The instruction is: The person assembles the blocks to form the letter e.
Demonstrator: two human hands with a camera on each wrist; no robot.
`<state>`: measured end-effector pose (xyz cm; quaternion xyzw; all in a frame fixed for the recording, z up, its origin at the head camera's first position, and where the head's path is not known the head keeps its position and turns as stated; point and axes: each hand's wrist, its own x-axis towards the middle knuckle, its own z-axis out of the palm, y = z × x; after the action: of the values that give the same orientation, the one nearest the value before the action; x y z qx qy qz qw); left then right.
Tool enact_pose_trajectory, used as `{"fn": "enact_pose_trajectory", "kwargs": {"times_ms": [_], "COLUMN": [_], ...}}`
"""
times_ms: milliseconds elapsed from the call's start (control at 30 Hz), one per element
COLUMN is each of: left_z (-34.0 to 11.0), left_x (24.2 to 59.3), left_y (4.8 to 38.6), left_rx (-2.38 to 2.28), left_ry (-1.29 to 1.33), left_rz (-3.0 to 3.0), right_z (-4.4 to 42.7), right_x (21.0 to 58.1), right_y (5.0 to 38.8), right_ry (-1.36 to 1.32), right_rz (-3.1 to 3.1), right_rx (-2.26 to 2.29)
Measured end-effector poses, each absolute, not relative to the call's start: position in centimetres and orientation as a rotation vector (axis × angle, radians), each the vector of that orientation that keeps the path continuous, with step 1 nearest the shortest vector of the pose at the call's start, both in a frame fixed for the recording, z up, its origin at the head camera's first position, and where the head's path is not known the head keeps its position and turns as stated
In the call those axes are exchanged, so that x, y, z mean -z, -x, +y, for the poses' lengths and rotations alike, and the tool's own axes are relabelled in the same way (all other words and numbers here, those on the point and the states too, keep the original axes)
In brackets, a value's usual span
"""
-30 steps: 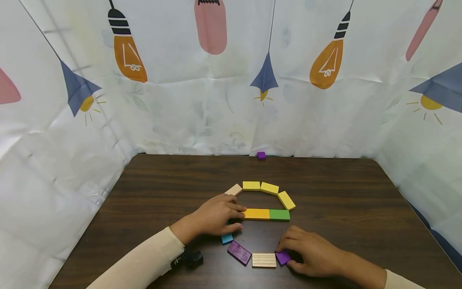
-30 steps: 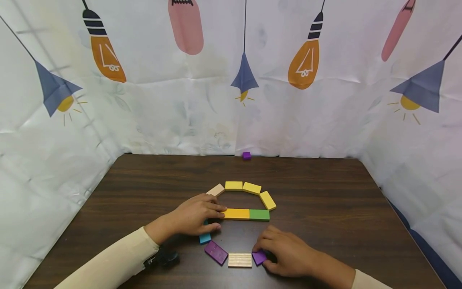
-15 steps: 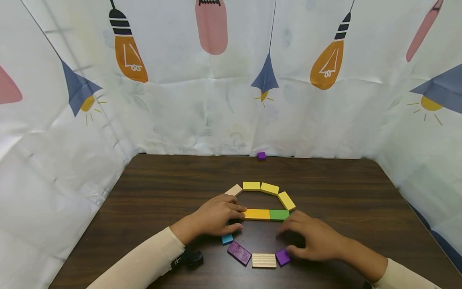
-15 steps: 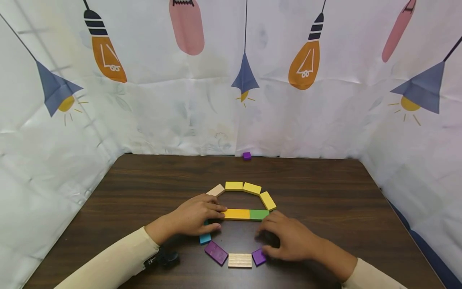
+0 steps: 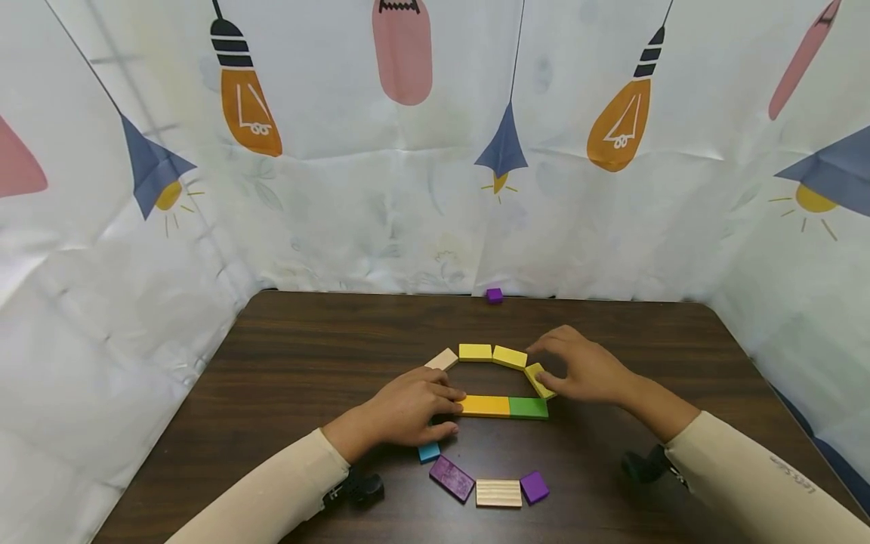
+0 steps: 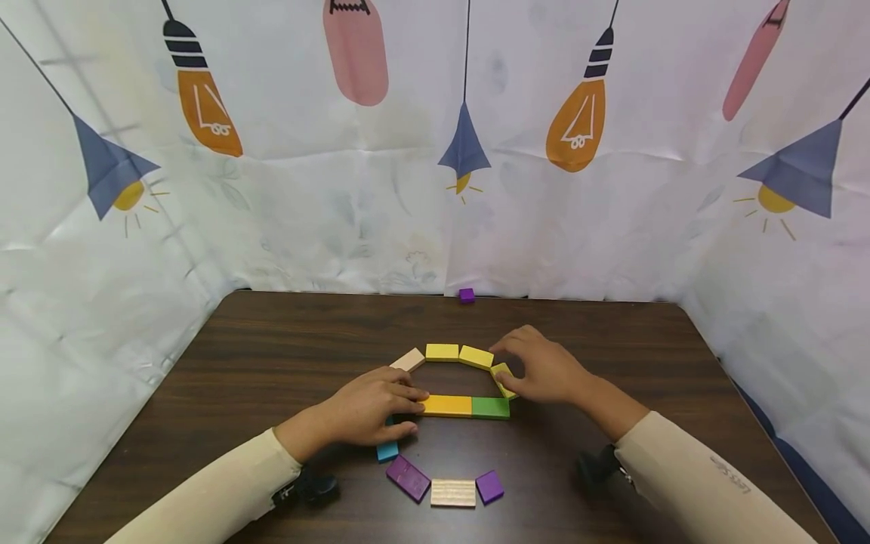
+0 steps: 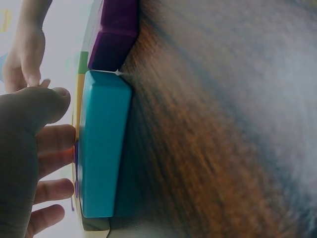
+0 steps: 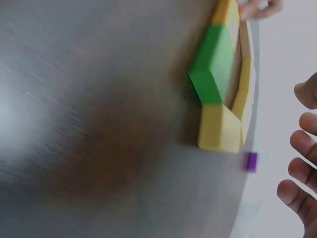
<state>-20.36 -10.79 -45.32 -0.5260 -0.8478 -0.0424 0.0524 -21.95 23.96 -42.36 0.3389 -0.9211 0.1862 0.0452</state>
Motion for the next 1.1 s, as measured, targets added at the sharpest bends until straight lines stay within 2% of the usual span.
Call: {"fn": "enact_pose_trajectory", "kwargs": {"times_ms": [667,867,1100], "left_z": [-11.1,-11.1,-11.0], "left_x": [45.2,45.3,45.4], "left_y": [20.3,20.3,20.4], "left_rx": [0.152,0.157,0.148], "left_ry": [1.598,1.6,1.608], "left_rz": [-2.566,-2.562,-2.547], "right_z": [22.7,22.1,20.9], "right_x": [41.5,41.5,42.2], "right_y": [32.8,34.8,36.3], "right_ry": [-0.754,-0.663,-0.715], "right_rz": [-3.021,-3.097,-3.097], "right_rx": [-0.553,-0.539,-0.502]}}
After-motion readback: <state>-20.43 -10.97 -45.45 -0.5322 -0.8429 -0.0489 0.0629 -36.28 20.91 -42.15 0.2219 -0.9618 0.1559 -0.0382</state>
